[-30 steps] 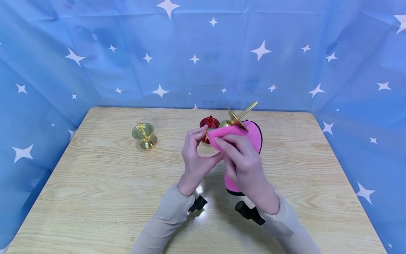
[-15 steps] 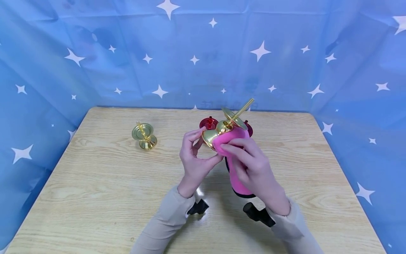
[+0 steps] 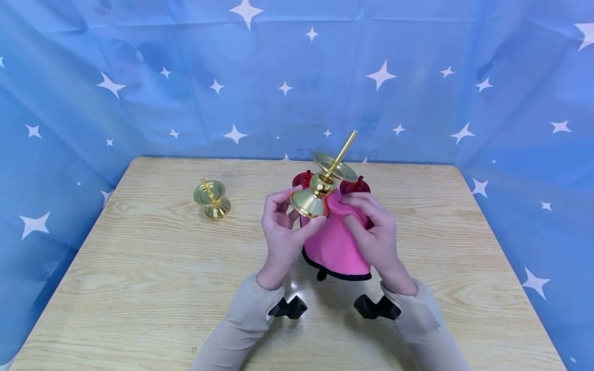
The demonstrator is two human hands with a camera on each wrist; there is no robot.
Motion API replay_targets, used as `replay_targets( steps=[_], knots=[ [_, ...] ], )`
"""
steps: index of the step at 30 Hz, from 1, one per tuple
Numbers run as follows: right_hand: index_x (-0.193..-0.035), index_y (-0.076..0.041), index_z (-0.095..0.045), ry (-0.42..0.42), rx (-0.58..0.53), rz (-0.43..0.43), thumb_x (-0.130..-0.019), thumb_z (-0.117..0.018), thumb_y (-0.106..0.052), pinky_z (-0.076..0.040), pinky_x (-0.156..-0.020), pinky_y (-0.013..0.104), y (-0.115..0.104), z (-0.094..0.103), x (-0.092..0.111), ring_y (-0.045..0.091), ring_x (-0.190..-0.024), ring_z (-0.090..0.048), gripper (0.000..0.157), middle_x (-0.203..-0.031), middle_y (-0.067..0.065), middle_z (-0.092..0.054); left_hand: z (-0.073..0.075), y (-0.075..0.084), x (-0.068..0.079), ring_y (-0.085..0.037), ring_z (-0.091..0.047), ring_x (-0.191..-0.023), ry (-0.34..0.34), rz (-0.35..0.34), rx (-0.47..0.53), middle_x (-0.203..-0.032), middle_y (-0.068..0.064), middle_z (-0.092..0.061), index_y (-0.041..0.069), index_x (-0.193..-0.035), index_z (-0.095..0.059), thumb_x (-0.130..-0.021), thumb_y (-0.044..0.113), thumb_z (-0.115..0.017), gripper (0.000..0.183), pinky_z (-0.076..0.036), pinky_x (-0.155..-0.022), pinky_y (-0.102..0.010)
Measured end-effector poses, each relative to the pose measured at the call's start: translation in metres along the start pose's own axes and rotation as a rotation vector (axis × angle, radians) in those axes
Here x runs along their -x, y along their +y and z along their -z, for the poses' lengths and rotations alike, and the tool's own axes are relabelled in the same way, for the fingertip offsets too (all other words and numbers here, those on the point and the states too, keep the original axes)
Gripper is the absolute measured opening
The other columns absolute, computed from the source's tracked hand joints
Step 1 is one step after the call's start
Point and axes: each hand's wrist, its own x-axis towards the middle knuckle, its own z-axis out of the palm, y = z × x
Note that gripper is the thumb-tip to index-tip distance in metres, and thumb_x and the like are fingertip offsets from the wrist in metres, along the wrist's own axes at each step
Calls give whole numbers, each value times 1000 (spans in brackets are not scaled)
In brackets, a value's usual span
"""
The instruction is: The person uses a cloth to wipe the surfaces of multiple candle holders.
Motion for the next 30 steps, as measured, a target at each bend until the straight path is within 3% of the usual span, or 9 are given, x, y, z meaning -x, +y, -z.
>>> replay_targets(
  steps=[2, 5, 8, 9, 12, 20, 27, 30],
  knots=[
    [-94, 3, -69, 5, -54, -129, -79, -59, 15, -47, -79, 20, 3, -1, -1, 12, -96, -60, 22, -98, 7, -67, -2, 1, 1, -17, -55, -103, -17, 10, 22, -117, -24, -52, -16, -111, -38, -67, 31, -85, 79, -50, -86, -29],
    [-99, -15, -73, 47, -186, -367, -83, -58, 11, -48, -75, 20, 5, -1, -4, 11, -92, -60, 33, -99, -1, -68, -4, 0, 4, -17, -54, -105, -54, 17, 16, -115, -25, -52, -17, -111, -37, -68, 34, -83, 82, -49, -88, -28],
    [-103, -26, -71, 101, -289, -511, -86, -58, 7, -49, -70, 19, 4, 1, -7, 8, -89, -61, 39, -100, -5, -68, -5, -1, 5, -18, -55, -106, -65, 24, 3, -115, -32, -48, -17, -112, -36, -69, 37, -82, 83, -48, -90, -29],
    [-104, -25, -71, 102, -305, -522, -86, -58, 7, -50, -70, 19, 3, 1, -8, 8, -88, -61, 39, -100, -4, -68, -4, -2, 5, -18, -55, -106, -61, 26, -1, -115, -37, -44, -16, -112, -36, -69, 37, -82, 82, -48, -90, -28],
    [-107, -20, -71, 75, -312, -492, -86, -58, 8, -51, -69, 20, 0, 2, -8, 8, -86, -62, 37, -101, -3, -68, -4, -3, 5, -19, -55, -105, -26, 34, -7, -116, -32, -47, -16, -111, -37, -68, 37, -83, 82, -49, -88, -29],
    [-105, -8, -69, 31, -273, -320, -81, -58, 14, -50, -74, 20, -7, -3, 3, 12, -92, -61, 34, -104, 2, -66, -2, -5, -3, -19, -55, -103, 117, 67, 39, -117, -21, -52, -6, -108, -42, -64, 32, -86, 73, -49, -88, -34],
    [-106, -12, -63, 238, -406, -519, -88, -53, 7, -51, -67, 21, -13, -19, 18, 11, -80, -61, 28, -93, 2, -62, -5, -7, -4, -20, -53, -107, 166, 115, 123, -116, -11, -52, 1, -112, -42, -67, 24, -85, 67, -47, -91, -34],
    [-108, -10, -58, 283, -443, -529, -91, -52, 5, -50, -68, 21, -13, -27, 22, 11, -82, -59, 23, -95, 4, -58, -8, -10, -3, -20, -53, -106, 154, 131, 112, -116, -12, -52, -1, -116, -40, -69, 22, -83, 68, -47, -89, -32]
  ],
)
